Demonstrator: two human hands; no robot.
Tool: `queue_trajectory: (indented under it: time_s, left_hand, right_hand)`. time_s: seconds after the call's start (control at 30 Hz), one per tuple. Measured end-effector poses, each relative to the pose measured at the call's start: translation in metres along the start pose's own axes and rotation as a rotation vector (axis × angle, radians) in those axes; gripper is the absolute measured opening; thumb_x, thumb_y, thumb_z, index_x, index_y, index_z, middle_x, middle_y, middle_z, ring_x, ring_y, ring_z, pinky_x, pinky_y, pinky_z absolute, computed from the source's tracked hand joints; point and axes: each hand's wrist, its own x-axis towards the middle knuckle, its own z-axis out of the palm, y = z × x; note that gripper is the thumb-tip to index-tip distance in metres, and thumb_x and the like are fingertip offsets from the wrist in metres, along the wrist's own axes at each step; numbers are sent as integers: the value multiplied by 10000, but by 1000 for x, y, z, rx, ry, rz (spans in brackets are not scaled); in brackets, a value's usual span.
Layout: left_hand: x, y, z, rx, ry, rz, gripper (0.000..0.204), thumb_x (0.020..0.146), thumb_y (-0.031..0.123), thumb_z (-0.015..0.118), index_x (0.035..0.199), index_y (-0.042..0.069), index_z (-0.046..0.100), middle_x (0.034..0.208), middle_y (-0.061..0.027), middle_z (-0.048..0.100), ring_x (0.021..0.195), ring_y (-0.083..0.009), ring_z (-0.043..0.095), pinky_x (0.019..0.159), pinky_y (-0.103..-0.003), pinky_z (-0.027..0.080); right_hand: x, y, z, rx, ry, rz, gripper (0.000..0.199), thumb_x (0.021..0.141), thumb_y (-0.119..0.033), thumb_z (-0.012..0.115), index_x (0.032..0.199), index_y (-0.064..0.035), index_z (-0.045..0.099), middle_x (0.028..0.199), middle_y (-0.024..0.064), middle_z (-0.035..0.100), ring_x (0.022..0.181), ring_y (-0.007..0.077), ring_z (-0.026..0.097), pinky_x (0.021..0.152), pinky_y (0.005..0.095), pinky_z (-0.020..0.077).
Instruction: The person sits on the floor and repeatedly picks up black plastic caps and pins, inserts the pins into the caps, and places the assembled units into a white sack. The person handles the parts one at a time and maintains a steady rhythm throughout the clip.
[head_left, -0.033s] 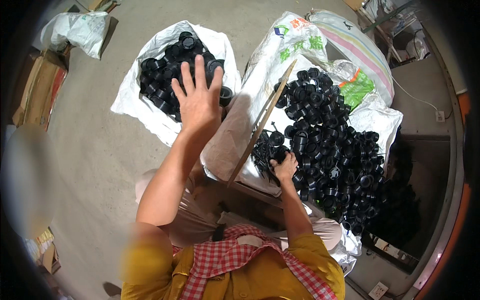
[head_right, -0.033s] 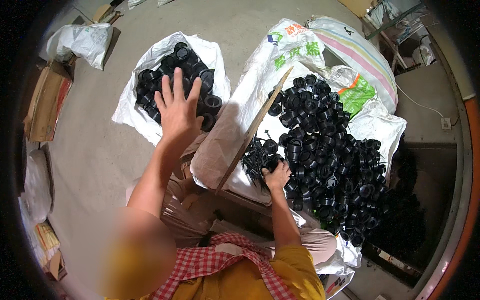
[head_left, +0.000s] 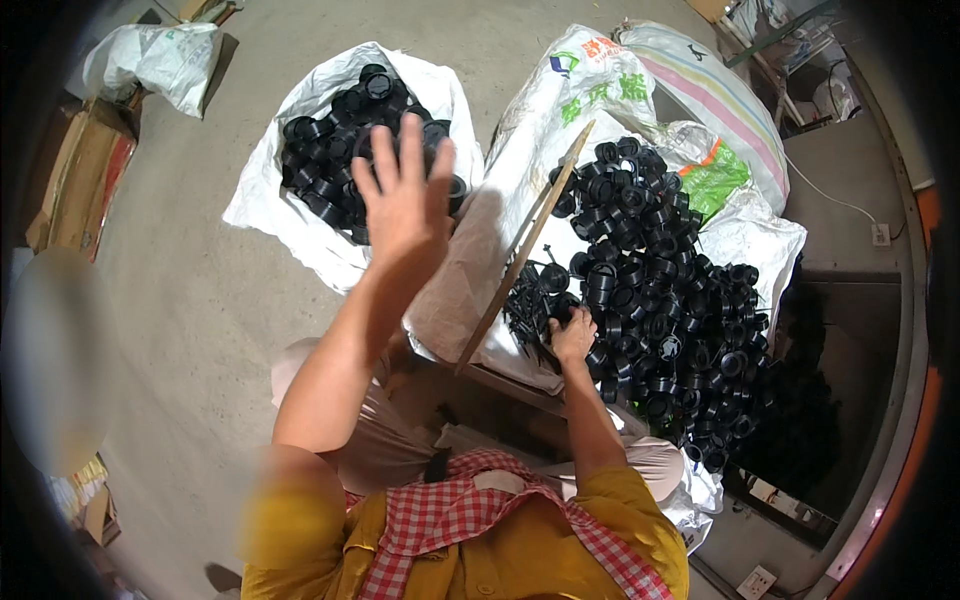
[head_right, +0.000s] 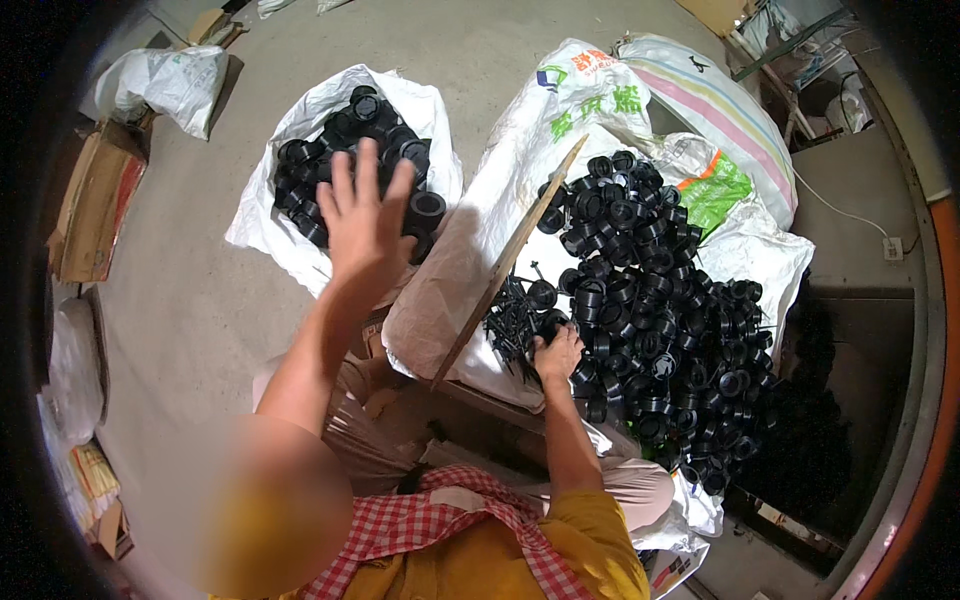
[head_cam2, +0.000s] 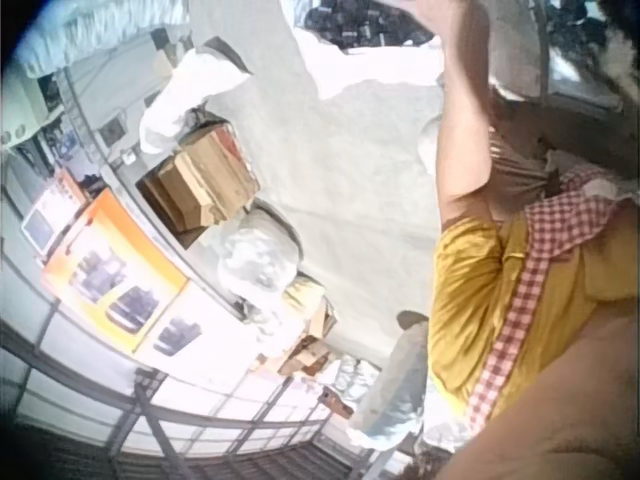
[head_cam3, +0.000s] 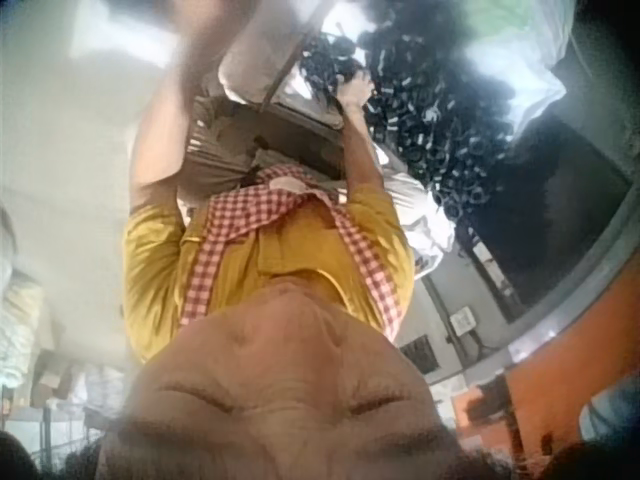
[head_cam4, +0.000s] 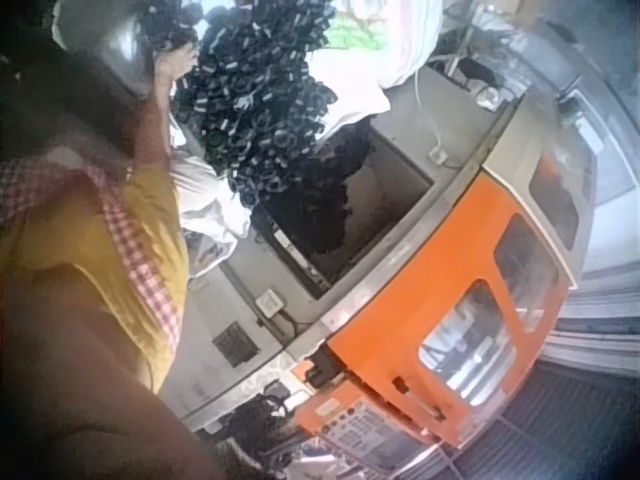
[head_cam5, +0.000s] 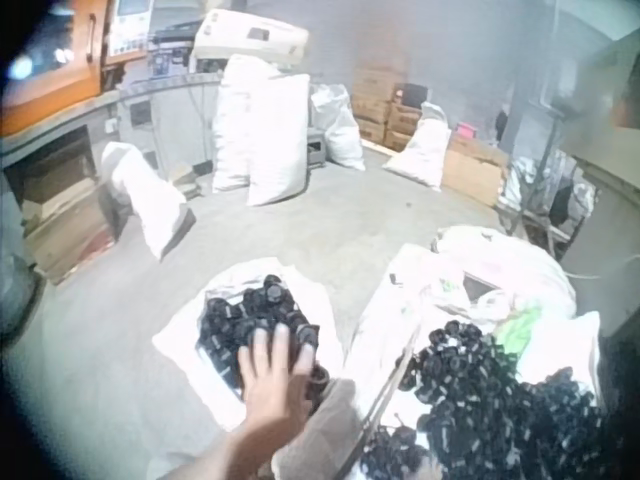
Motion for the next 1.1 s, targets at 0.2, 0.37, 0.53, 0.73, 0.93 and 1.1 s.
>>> queue_trajectory:
  time_s: [0.2, 0.37, 0.53, 0.73, 0.93, 1.1]
  left_hand:
    - [-28, 48, 12, -384, -364, 146, 541, 745, 250, 710, 1229, 67, 553, 1413, -212, 346, 1292, -423, 321, 1007, -529, 349]
    - [-50, 75, 17, -898, -759, -52, 476, 759, 234, 702, 1156, 1, 582, 1134, -236, 598, 1091, -377, 552, 934, -424, 440]
    - [-66, 88, 36, -856, -793, -21, 461, 787, 228, 693, 1164, -9, 572, 1097, -220, 617, 1047, -352, 585, 908, -411, 451]
    - [-66, 93, 44, -957, -648, -26, 527, 759, 248, 715, 1185, -22, 565, 1138, -220, 600, 1075, -362, 567, 925, -398, 445]
    - [-71, 93, 55, -1291, -701, -189, 398, 754, 150, 705, 1101, -26, 618, 1015, -128, 656, 925, -185, 624, 835, -294, 491]
    - [-67, 73, 38, -1301, -1068, -45, 432, 729, 14, 639, 1157, 0, 585, 996, -72, 644, 888, -151, 610, 807, -278, 488]
  right_hand:
    - [12, 26, 6, -18, -66, -214, 242, 798, -167, 676, 992, -40, 610, 970, 127, 638, 877, 322, 612, 750, 397, 498]
    - [-20, 9, -20, 873, 157, 86, 193, 798, -170, 717, 805, -17, 601, 774, 81, 597, 702, 175, 553, 681, 307, 461]
    - [-49, -28, -58, 887, 303, -1, 208, 797, -111, 732, 878, -15, 567, 882, 69, 551, 739, 160, 525, 666, 289, 447]
    - [-61, -44, -95, 649, 447, -293, 224, 801, -32, 663, 997, -2, 561, 1016, 174, 559, 972, 347, 538, 869, 384, 434]
    - [-101, -77, -146, 833, 321, -574, 332, 767, -23, 698, 1061, 13, 547, 1068, 144, 573, 1000, 274, 554, 902, 352, 426]
    - [-81, -54, -165, 500, 210, -561, 571, 646, -111, 809, 1137, -19, 534, 1119, 163, 552, 1146, 338, 483, 991, 386, 368]
